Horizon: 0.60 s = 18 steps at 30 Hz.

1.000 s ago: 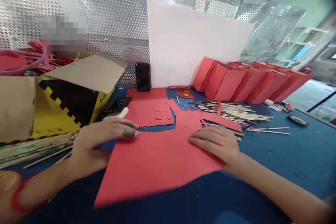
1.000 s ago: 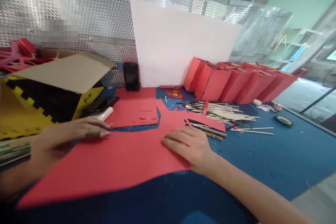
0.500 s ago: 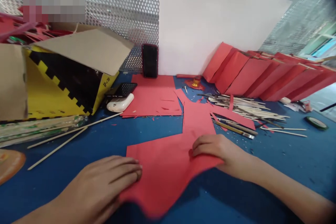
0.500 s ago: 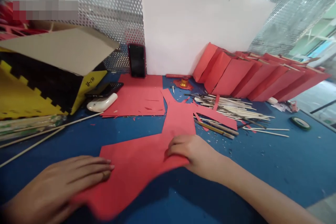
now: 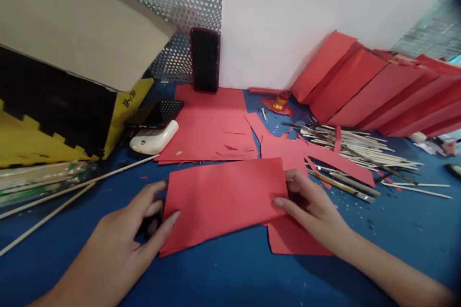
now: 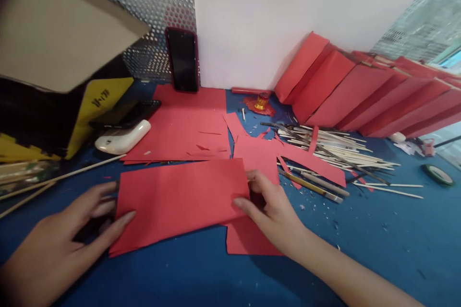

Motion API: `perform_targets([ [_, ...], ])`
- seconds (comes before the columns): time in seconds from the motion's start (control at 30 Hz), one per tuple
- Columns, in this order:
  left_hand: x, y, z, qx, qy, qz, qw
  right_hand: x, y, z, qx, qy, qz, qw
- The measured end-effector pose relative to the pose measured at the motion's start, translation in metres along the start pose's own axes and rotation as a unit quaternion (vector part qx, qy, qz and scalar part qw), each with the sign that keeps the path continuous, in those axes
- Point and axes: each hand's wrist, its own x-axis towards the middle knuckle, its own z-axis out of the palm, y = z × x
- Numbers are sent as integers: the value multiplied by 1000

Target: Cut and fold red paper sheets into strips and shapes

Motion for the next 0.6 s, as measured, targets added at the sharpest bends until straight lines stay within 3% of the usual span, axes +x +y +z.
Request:
perform_targets([
  [0.17, -9, -11, 6, 31, 8, -4, 999, -6, 7, 4, 71, -30, 2, 997],
  [0.37, -4, -3, 0, 59, 6, 109, 992, -7, 7, 7, 67, -25, 15, 997],
  [0.6, 2, 0, -2, 17, -61, 110, 992, -7, 2, 7, -85, 12, -8, 996],
])
